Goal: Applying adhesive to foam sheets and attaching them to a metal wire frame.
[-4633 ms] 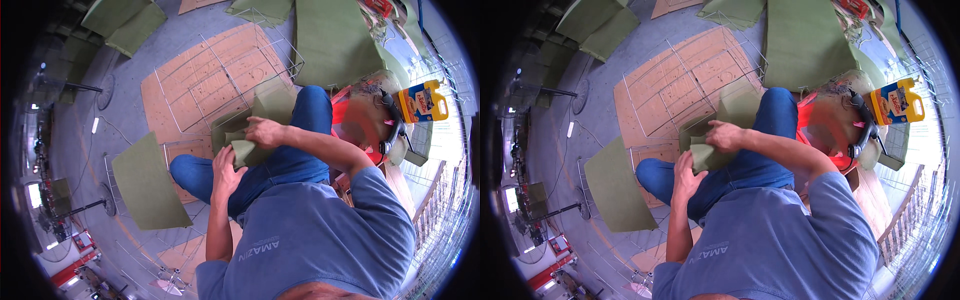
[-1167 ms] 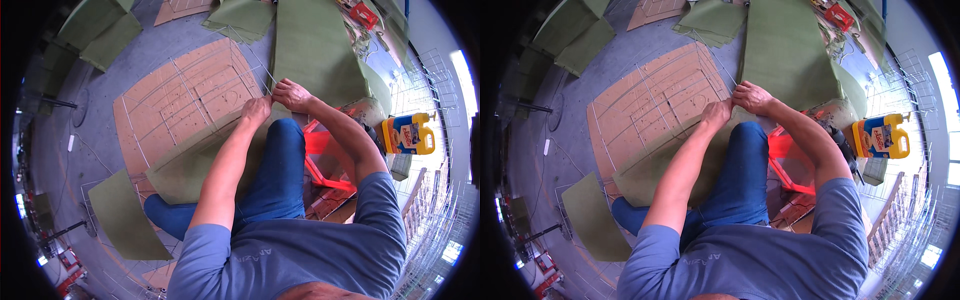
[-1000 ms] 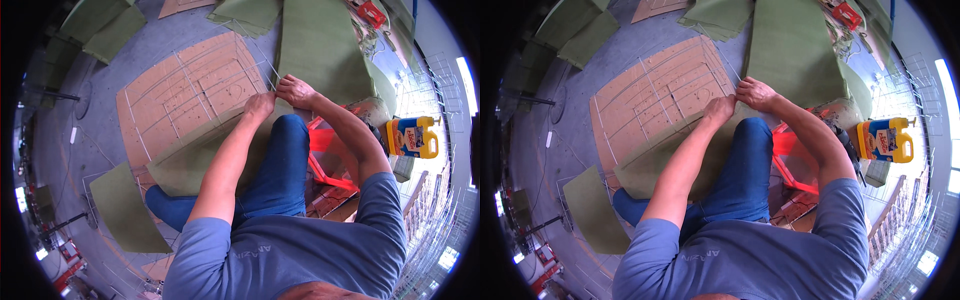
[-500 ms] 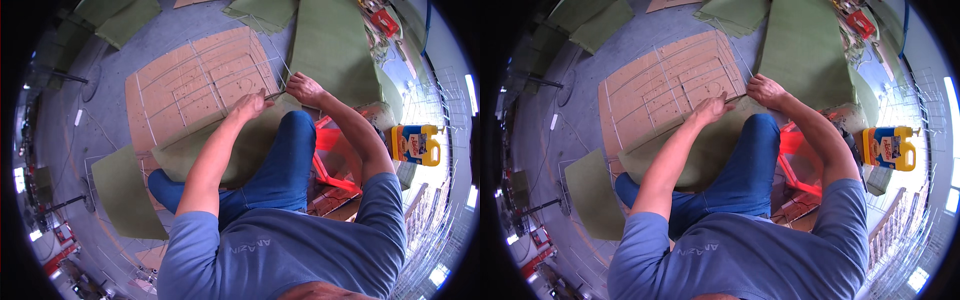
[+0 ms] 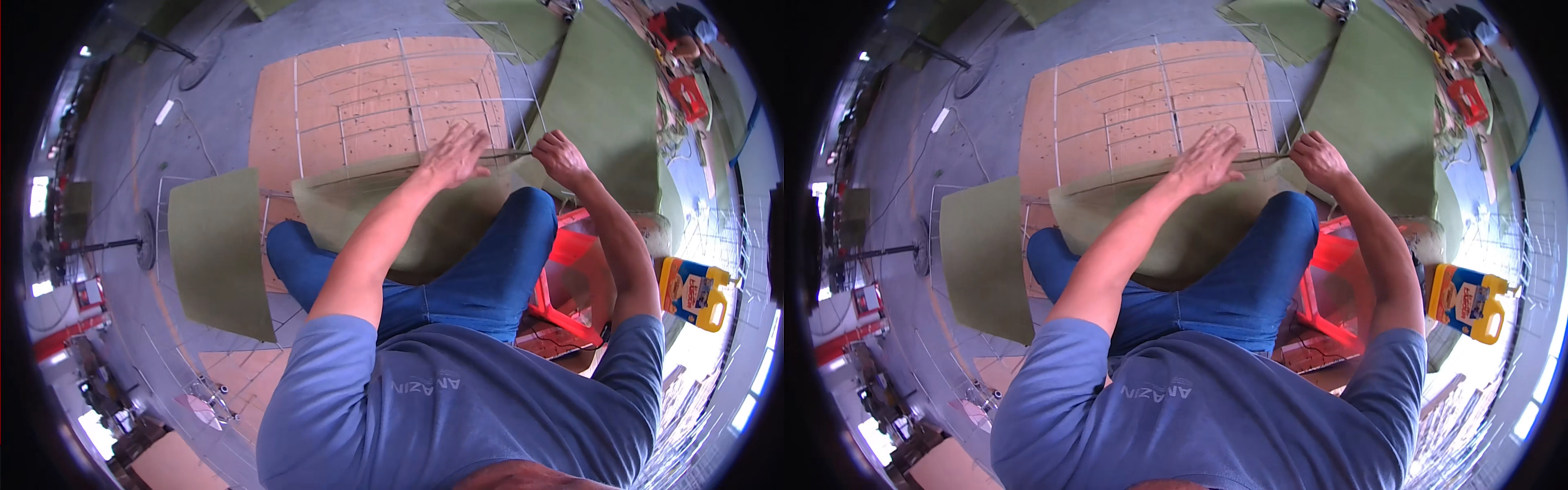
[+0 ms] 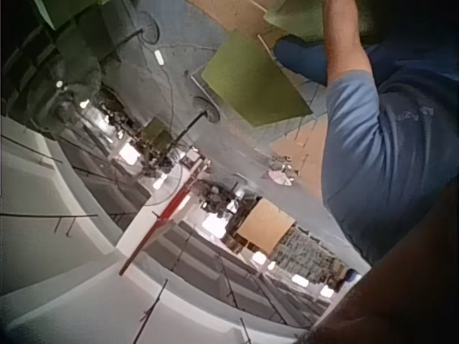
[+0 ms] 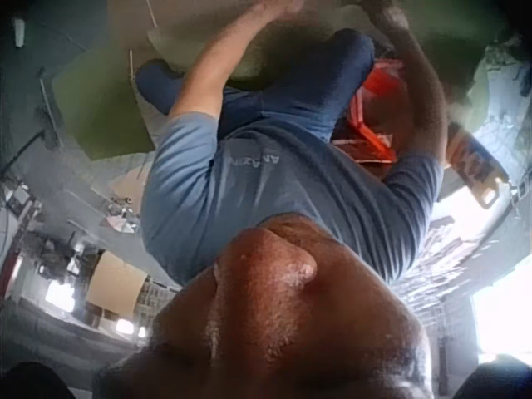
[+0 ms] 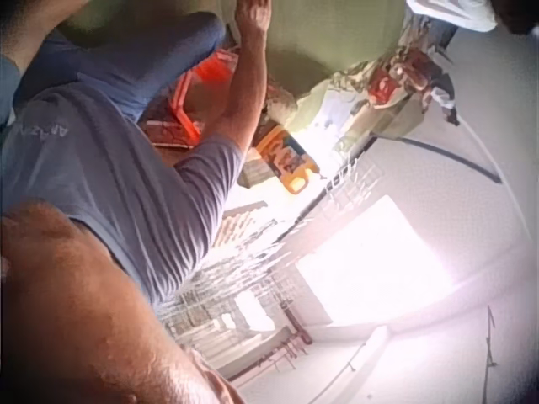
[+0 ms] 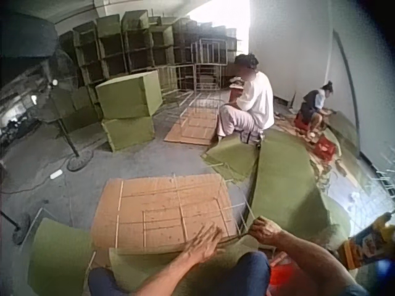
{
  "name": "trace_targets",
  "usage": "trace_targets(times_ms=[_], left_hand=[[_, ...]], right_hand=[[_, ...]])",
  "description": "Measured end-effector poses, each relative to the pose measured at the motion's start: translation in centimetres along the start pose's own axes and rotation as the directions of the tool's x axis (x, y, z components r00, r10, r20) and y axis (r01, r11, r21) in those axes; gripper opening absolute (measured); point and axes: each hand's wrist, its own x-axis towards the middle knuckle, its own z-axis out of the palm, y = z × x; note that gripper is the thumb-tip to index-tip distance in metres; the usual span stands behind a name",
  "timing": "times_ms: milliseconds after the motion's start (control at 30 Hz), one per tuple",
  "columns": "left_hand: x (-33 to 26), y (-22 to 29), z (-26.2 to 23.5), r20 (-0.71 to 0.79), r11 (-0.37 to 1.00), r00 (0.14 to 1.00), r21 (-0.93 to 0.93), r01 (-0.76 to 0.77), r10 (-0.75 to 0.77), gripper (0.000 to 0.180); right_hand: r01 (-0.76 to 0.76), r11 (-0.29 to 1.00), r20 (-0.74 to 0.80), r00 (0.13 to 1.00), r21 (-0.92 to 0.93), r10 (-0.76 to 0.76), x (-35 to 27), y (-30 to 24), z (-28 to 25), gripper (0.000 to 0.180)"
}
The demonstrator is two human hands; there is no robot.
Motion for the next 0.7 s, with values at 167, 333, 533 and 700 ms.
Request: trace_targets(times_ms=[167, 333, 533, 700], left_hand=[[-6.1, -0.2, -3.0, -0.254, 0.997, 0.964, 0.003, -0.075, 0.074, 0.064], [-17.6, -5.4, -7.1, -0.370, 0.978, 0.922, 0.117, 0.170, -0.116, 0.040], [-19.2, -6.8, -6.3, -0.358, 0.972, 0.921, 0.114, 0.205, -0.153, 0.028], [-18.6, -8.0, -5.2, -0.372, 0.973, 0.900, -0.045, 0.227, -0.227, 0.013]], right_hand=[[-0.136, 0.990, 0.094, 0.986, -0.023, 0.137, -0.3, -2.1, -1.1, 0.028], [-0.142, 0.985, -0.041, 0.988, 0.100, 0.147, 5.3, -9.5, -2.2, 0.054], [0.085, 0.976, -0.246, 0.969, 0.198, -0.035, 16.3, -19.0, 1.9, 0.037], [0.055, 0.980, -0.225, 0.974, 0.193, -0.010, 18.6, -18.8, 3.6, 0.023]])
